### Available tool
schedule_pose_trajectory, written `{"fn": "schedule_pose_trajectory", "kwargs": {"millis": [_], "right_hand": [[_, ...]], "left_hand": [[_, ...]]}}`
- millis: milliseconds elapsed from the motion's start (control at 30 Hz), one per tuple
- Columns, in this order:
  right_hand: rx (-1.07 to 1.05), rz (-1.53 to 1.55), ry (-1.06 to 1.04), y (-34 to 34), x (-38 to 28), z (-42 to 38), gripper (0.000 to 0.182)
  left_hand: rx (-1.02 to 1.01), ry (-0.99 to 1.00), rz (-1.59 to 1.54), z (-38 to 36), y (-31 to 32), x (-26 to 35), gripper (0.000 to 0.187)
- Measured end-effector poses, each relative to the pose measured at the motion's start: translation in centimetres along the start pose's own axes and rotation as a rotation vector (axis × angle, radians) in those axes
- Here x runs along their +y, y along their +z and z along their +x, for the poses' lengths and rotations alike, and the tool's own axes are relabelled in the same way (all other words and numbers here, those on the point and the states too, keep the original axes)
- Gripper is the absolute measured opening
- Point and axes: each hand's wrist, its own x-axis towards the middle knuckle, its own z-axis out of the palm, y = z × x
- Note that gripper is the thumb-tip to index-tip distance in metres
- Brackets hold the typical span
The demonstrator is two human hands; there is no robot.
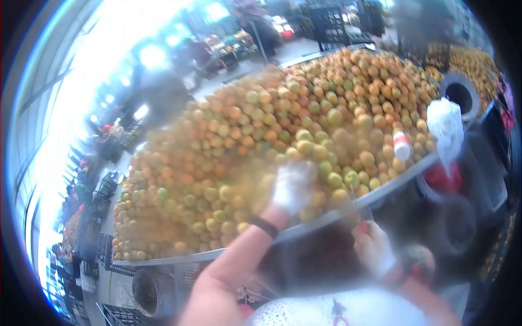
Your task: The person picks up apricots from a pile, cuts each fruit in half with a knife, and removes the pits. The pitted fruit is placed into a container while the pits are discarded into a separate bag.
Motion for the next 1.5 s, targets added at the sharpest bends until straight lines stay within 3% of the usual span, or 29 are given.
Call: {"fn": "schedule_pose_trajectory", "kwargs": {"millis": [167,233,300,333,400,500,567,633,700,767,833,867,933,1067,1133,1367,1433,1500], "right_hand": [[0.012,0.142,-0.061,-1.0,-1.4,-1.7,0.012],[-0.051,0.265,0.070,-1.2,-2.9,-3.1,0.016],[-0.059,0.289,0.056,-0.9,-3.6,-4.5,0.016],[-0.065,0.314,0.057,-0.8,-3.8,-5.2,0.017],[-0.071,0.365,0.064,-0.7,-3.2,-5.8,0.017],[-0.102,0.322,0.000,-0.4,-3.1,-7.3,0.016],[-0.107,0.226,-0.068,-0.5,-3.7,-9.4,0.016],[-0.142,0.000,-0.265,-0.1,-5.7,-11.9,0.016],[-0.169,0.127,-0.302,0.4,-6.0,-13.4,0.015],[-0.198,0.044,-0.400,0.5,-7.5,-15.5,0.016],[-0.177,-0.197,-0.553,0.2,-8.8,-17.5,0.018],[-0.154,-0.196,-0.529,0.0,-8.5,-17.6,0.018],[-0.186,-0.180,-0.820,-0.3,-7.7,-17.4,0.018],[-0.209,-0.107,-0.773,0.1,-8.2,-19.1,0.019],[-0.161,-0.360,-0.834,0.5,-9.5,-20.4,0.019],[-0.219,-0.384,-0.742,1.4,-8.6,-19.1,0.018],[-0.145,-0.572,-0.708,1.3,-9.1,-19.6,0.017],[-0.140,-0.566,-0.660,1.9,-9.2,-19.5,0.016]], "left_hand": [[0.141,-0.106,-0.283,-0.8,-2.7,1.5,0.048],[0.235,-0.132,-0.423,-2.4,-4.3,2.7,0.047],[0.257,-0.497,-1.427,-4.9,-6.5,4.5,0.045],[0.265,-0.482,-1.420,-6.1,-7.2,5.3,0.045],[0.310,-0.611,-2.008,-9.0,-8.1,6.9,0.042],[0.212,-0.617,-1.998,-13.5,-6.2,9.0,0.043],[0.144,-0.572,-2.035,-14.5,-9.9,11.9,0.045],[0.187,-0.486,-1.887,-15.5,-12.3,13.8,0.045],[0.290,-0.405,-1.983,-15.7,-15.0,15.5,0.048],[0.279,-0.176,-1.743,-15.4,-16.0,15.5,0.055],[0.314,-0.324,-1.850,-16.2,-20.1,19.4,0.061],[0.282,-0.338,-1.866,-16.6,-20.5,20.1,0.061],[0.235,-0.241,-1.872,-17.1,-21.1,20.7,0.064],[0.137,-0.187,-1.830,-17.6,-21.4,21.0,0.065],[0.123,-0.191,-1.852,-17.8,-21.6,21.5,0.066],[0.066,-0.236,-1.823,-18.6,-20.8,21.4,0.063],[0.104,-0.281,-1.735,-18.5,-20.6,21.8,0.061],[0.123,-0.268,-1.582,-18.3,-19.9,21.1,0.060]]}}
